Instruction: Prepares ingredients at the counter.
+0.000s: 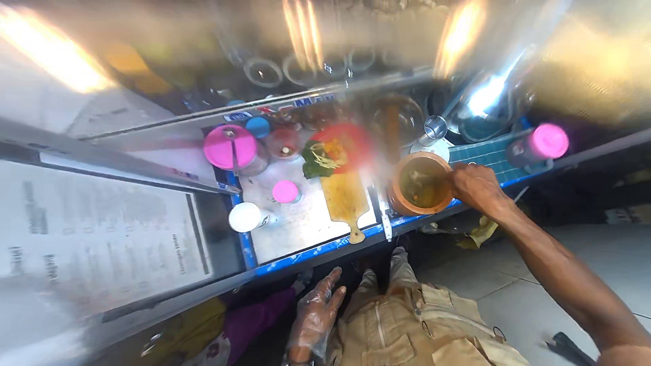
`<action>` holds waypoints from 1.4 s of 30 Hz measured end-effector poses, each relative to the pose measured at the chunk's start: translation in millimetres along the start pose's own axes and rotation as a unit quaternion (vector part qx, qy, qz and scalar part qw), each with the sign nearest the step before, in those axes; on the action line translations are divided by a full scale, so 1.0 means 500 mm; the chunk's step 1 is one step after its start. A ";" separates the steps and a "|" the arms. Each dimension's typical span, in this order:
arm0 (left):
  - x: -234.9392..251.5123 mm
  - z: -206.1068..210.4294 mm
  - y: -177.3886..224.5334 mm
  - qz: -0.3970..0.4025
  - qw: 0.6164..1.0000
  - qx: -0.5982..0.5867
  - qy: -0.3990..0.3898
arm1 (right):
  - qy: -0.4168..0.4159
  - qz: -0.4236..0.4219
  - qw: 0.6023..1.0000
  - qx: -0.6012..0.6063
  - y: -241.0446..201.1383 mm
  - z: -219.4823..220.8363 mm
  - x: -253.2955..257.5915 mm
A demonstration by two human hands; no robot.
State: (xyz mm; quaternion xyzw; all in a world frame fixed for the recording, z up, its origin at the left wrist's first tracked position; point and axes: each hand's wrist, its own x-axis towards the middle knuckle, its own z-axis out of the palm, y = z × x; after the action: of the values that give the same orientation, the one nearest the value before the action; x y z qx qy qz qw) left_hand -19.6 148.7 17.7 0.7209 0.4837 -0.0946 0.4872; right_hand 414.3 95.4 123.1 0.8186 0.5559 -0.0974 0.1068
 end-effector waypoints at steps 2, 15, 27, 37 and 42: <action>0.000 0.002 -0.002 0.004 1.000 -0.003 -0.004 | -0.016 0.008 1.000 -0.010 -0.001 0.001 0.001; 0.032 -0.026 -0.011 0.008 1.000 -0.012 0.009 | 0.022 -0.031 0.997 0.061 0.031 -0.027 0.003; 0.119 -0.049 0.179 0.280 0.954 0.007 0.104 | 0.005 -0.193 0.978 0.080 -0.099 -0.013 0.361; 0.162 0.021 0.363 0.391 0.915 0.083 0.048 | -0.078 -0.204 0.976 -0.021 -0.091 0.096 0.464; 0.218 0.034 0.341 0.285 0.942 -0.044 0.171 | -0.096 -0.198 0.975 0.011 -0.084 0.080 0.459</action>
State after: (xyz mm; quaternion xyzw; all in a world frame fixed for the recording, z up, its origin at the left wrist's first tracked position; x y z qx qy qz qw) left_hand 176.7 191.3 46.9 0.8118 0.3373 0.1942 0.4353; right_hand 456.7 303.0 18.0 0.6800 0.6933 -0.2008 0.1291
